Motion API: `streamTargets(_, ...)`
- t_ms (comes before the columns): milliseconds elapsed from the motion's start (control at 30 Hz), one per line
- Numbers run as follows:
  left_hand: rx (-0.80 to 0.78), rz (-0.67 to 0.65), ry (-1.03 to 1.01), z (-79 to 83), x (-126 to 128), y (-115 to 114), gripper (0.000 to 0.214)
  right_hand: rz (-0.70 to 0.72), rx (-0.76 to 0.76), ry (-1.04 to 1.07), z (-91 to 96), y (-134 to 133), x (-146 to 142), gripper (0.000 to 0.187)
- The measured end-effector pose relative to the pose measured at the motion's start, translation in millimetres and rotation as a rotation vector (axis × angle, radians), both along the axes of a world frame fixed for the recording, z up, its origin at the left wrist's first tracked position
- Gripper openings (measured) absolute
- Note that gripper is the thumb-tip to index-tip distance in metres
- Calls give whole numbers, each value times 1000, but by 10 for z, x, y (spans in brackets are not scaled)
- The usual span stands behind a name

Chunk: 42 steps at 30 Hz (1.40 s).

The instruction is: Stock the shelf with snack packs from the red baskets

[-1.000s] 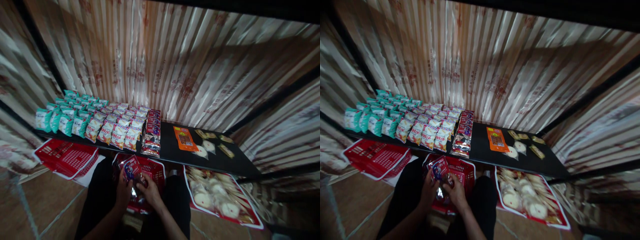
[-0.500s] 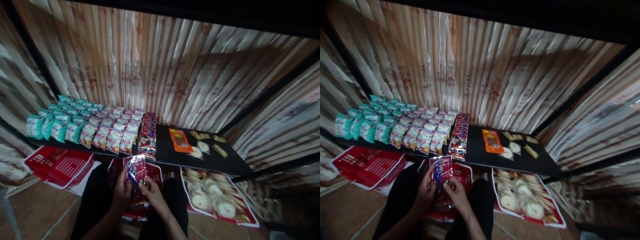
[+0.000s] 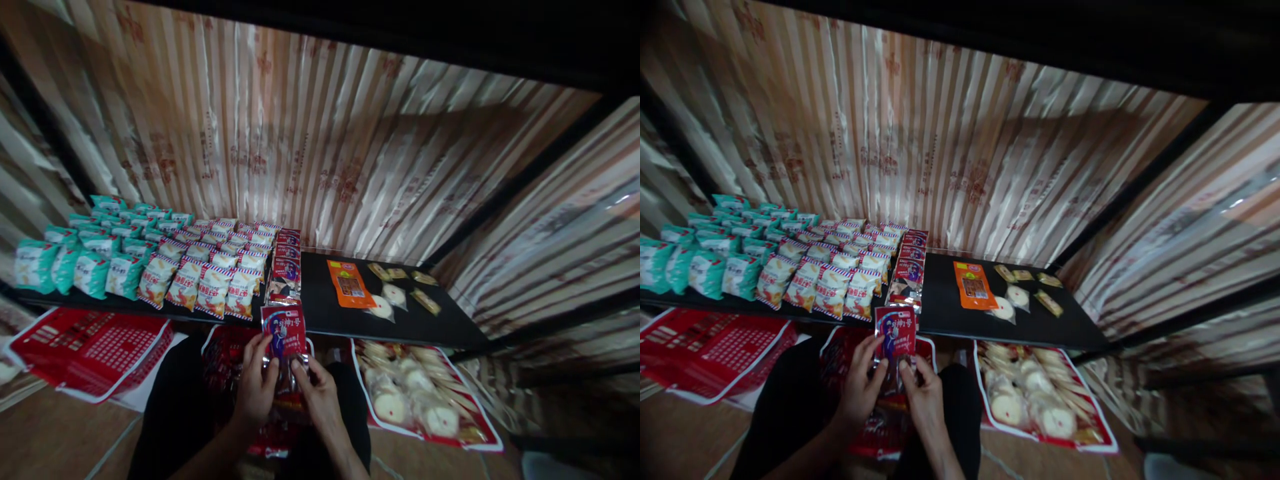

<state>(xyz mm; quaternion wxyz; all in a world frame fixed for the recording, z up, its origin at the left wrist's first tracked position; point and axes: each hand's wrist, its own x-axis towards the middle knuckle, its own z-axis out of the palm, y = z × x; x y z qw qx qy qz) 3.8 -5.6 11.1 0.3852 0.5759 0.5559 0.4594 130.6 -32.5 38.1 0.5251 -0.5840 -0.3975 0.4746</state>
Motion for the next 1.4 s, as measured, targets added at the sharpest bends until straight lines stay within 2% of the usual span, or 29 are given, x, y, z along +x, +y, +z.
streamTargets(233,-179,-156,-261,157,172,-97,58,54,160,-202,113,-68,4,34)
streamTargets(333,-251,-233,-404,255,194,-120,69,140,236,-218,143,-90,-21,36)
streamTargets(400,-324,-239,-489,330,196,-115,71,177,244,-210,152,-81,-28,35)
streamTargets(467,-387,-223,-585,398,195,-98,68,117,235,-220,133,-41,-17,32)
streamTargets(533,-479,-199,-713,436,201,-73,62,-41,213,-229,90,24,16,31)
streamTargets(600,-622,-168,-837,428,216,-43,58,-207,165,-178,39,97,64,37)
streamTargets(667,-750,-137,-910,380,237,-8,58,-256,84,-70,1,155,112,47)
streamTargets(733,-793,-145,-904,321,258,30,59,-166,-17,50,-23,186,147,48)
streamTargets(800,-769,-188,-854,287,271,71,59,-87,-91,128,-45,195,162,44)
streamTargets(967,-591,-321,-735,333,253,175,48,-245,-30,185,-121,253,206,42)
streamTargets(1100,-507,-420,-562,316,219,223,38,-286,-18,86,-135,426,332,38)
streamTargets(1167,-493,-393,-515,270,215,240,35,-326,-6,18,-121,559,401,40)
streamTargets(1267,-508,-283,-452,207,231,311,37,-350,19,-51,-97,806,473,40)
streamTargets(1400,-467,-146,-408,197,271,536,48,-324,57,-195,-60,1185,499,40)
